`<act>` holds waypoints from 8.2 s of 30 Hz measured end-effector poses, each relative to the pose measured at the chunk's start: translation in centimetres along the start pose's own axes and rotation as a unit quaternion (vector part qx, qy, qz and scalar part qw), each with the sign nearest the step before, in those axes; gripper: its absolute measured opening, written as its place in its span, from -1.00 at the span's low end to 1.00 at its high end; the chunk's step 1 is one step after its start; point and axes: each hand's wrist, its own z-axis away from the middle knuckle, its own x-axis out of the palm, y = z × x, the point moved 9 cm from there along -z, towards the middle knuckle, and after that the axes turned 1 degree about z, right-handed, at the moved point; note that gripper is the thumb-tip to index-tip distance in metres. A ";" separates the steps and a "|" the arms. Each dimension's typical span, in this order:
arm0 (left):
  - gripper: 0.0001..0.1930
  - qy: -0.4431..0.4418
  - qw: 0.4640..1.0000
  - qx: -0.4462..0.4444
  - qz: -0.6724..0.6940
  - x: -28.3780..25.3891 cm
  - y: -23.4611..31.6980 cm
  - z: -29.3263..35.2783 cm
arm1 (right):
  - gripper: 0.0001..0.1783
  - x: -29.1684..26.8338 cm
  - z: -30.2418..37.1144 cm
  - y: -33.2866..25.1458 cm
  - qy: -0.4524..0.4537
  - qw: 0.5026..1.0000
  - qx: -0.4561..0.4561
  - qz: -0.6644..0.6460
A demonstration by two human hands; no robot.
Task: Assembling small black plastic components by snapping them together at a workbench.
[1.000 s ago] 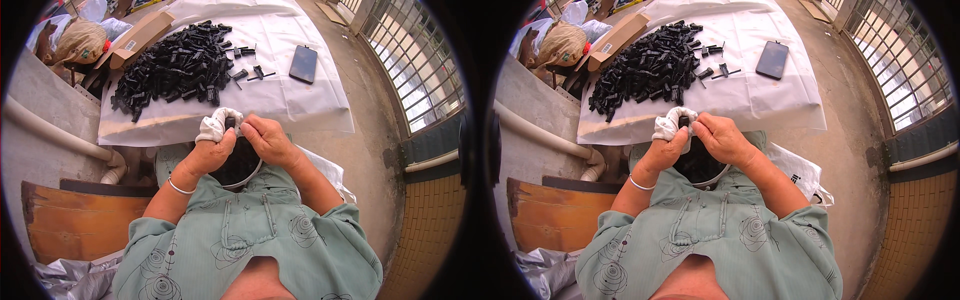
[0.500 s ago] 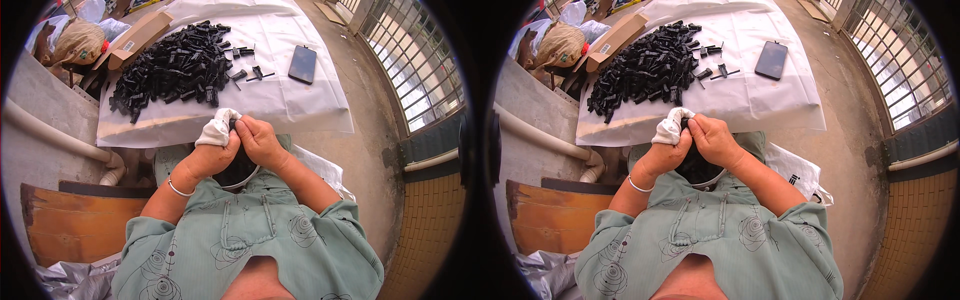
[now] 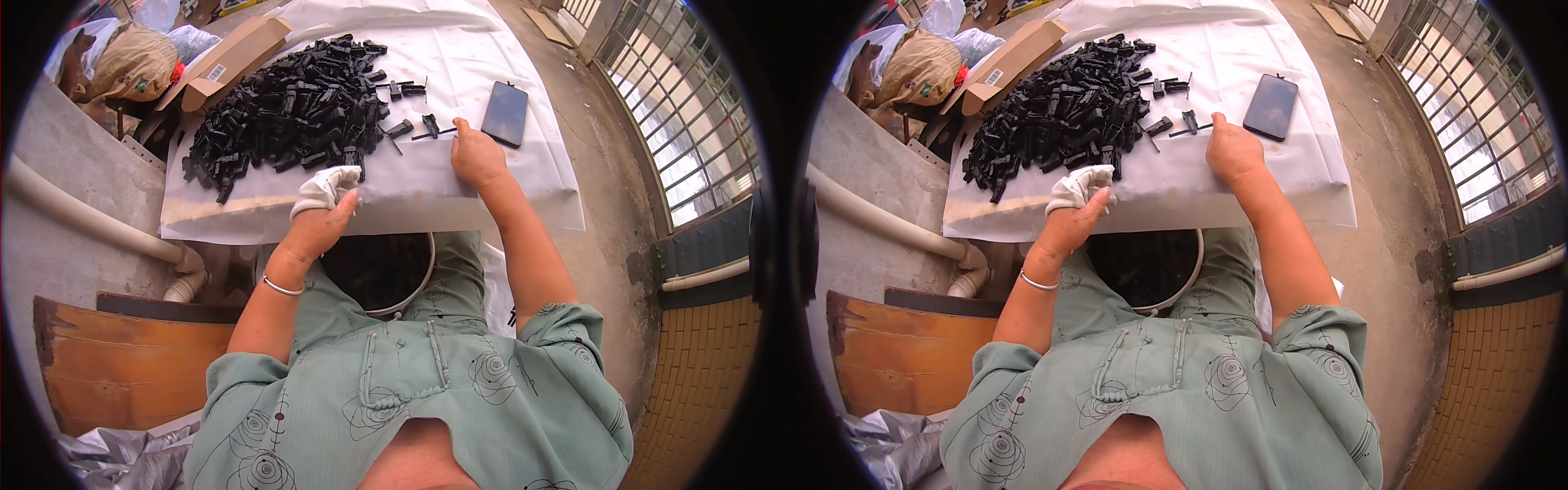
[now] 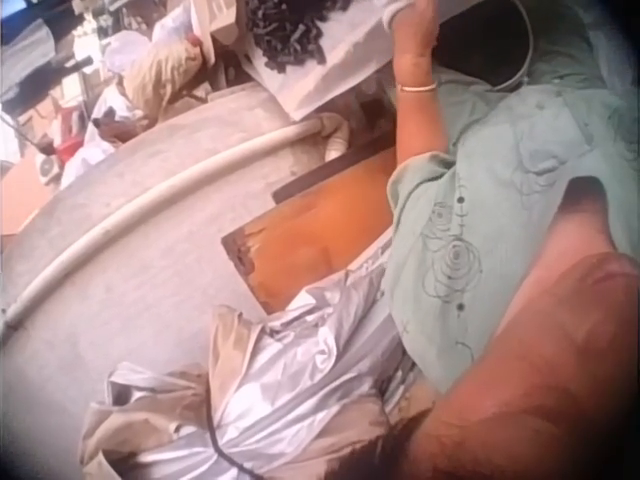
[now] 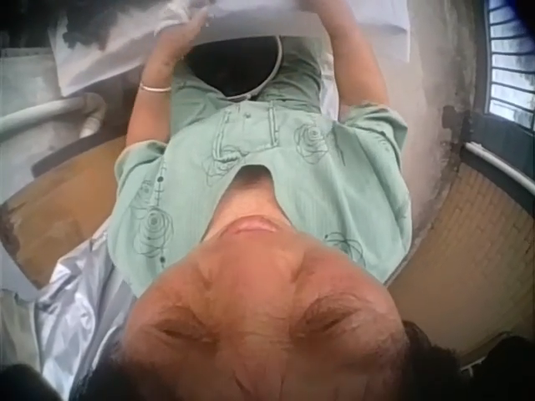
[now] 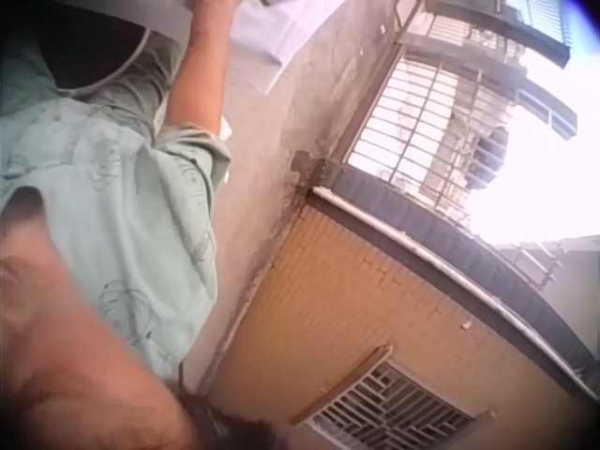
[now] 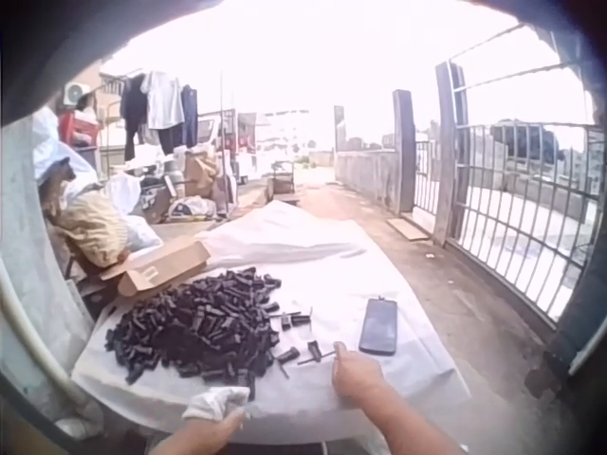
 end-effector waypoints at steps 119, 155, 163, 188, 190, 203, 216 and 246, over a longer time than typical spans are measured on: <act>-0.77 -0.032 0.862 -0.201 0.465 3.8 -3.7 0.8 | -0.93 -1.9 8.3 -9.0 0.080 0.927 -0.185 -0.316; -0.74 0.058 0.974 0.191 -0.104 3.6 6.4 3.2 | -0.75 0.3 10.3 -9.4 -0.086 0.846 -0.095 -0.518; -0.76 0.056 0.975 0.171 -0.134 4.0 6.1 3.3 | -0.72 2.1 10.4 -9.1 -0.119 0.822 -0.052 -0.554; -0.65 -0.098 0.955 -0.073 0.271 4.5 3.2 3.0 | -0.88 -3.3 10.3 -9.3 -0.059 0.860 -0.154 -0.482; -0.69 -0.173 0.960 -0.037 0.219 5.4 4.6 3.4 | -0.83 -1.9 10.0 -9.3 -0.143 0.837 -0.072 -0.524; -0.76 -0.012 0.983 0.183 -0.020 4.0 6.6 2.4 | -0.76 -2.2 9.6 -11.3 -0.116 0.878 -0.173 -0.431; -0.43 0.100 0.911 0.255 -0.309 -1.8 10.7 -4.2 | -0.74 -3.9 -0.1 -6.1 0.025 0.964 -0.102 -0.244; -0.68 0.106 0.933 0.272 -0.211 0.2 8.5 -1.3 | -0.60 0.5 1.6 -2.0 -0.068 0.996 -0.042 0.040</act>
